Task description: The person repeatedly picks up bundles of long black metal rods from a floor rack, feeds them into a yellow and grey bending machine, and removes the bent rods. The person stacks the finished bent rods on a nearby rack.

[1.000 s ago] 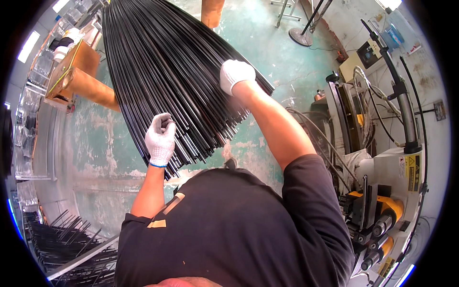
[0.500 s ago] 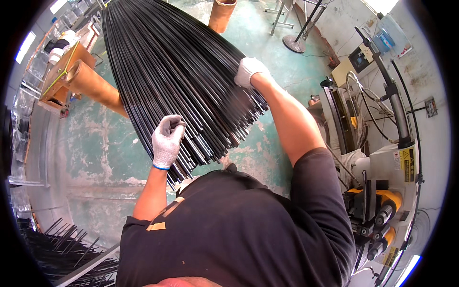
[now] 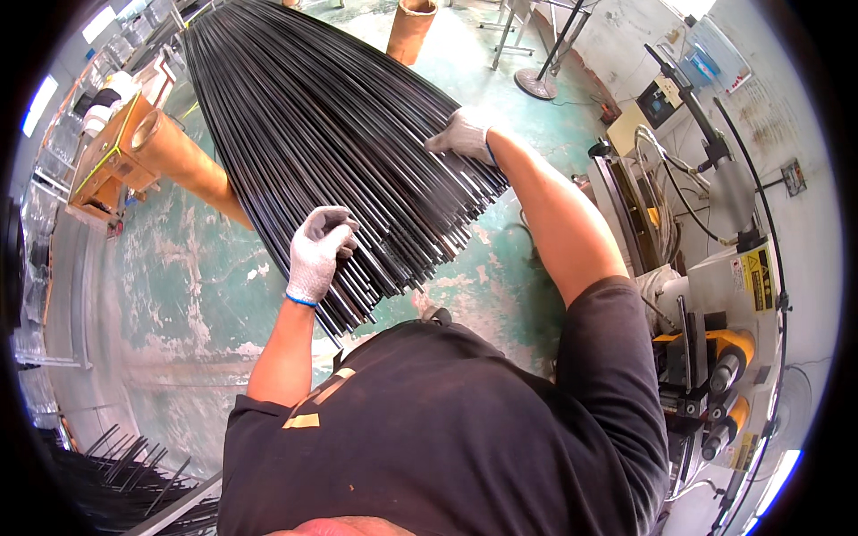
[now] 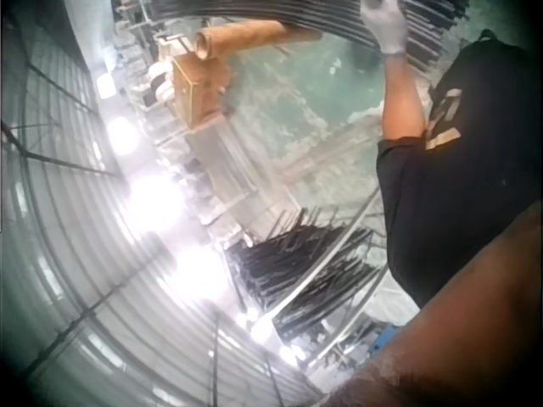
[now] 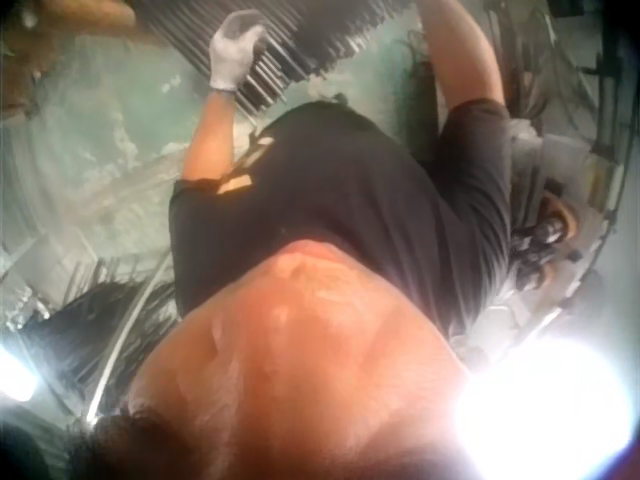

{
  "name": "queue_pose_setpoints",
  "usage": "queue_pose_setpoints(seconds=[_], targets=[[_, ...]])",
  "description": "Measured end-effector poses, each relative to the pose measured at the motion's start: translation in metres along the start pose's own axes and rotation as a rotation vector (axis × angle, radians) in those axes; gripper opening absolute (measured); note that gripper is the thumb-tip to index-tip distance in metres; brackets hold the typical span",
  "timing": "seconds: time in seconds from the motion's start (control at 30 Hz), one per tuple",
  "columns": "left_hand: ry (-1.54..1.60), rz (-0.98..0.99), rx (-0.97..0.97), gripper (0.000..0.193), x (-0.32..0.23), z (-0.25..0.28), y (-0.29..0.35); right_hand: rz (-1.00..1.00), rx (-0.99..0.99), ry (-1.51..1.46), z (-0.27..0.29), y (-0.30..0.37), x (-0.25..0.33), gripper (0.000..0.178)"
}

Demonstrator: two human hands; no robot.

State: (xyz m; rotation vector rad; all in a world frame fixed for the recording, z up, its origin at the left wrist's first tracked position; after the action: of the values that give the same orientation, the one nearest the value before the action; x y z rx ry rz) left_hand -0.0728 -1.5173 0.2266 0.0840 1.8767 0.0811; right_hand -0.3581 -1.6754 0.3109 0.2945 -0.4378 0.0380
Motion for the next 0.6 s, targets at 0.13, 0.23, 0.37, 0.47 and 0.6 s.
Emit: queue_pose_setpoints(seconds=[0.13, 0.23, 0.37, 0.47, 0.6], targets=[[0.103, 0.122, 0.033, 0.021, -0.005, -0.010, -0.013, -0.013, 0.077, -0.086, -0.010, 0.038, -0.022, 0.041], [0.209, 0.215, 0.085, 0.018, -0.004, -0.027, -0.019, -0.109, 0.144, -0.022, -0.010, 0.132, -0.002, 0.050], [0.386, 0.438, 0.196, 0.035, 0.010, -0.071, -0.056, -0.113, 0.121, 0.118, -0.030, 0.268, -0.051, 0.055], [0.559, 0.485, 0.195, 0.041, 0.019, -0.087, -0.104, -0.348, 0.078, 0.026, -0.029, 0.393, -0.073, 0.044], [0.810, 0.563, 0.128, 0.043, 0.011, -0.125, -0.128, -0.781, -0.210, 0.272, -0.057, 0.557, -0.119, 0.032]])
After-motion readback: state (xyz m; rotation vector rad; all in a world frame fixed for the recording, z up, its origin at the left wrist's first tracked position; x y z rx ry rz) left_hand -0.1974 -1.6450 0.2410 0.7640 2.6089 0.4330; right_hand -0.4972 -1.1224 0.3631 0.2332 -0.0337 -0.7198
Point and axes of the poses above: each hand's wrist, its own y-axis away from the middle knuckle, its own z-axis out of the back of the hand, x = y × z, the point moved 4 cm from there along -y, towards the middle knuckle, and after that the axes turned 7 degrees about y, right-handed, at the moved point
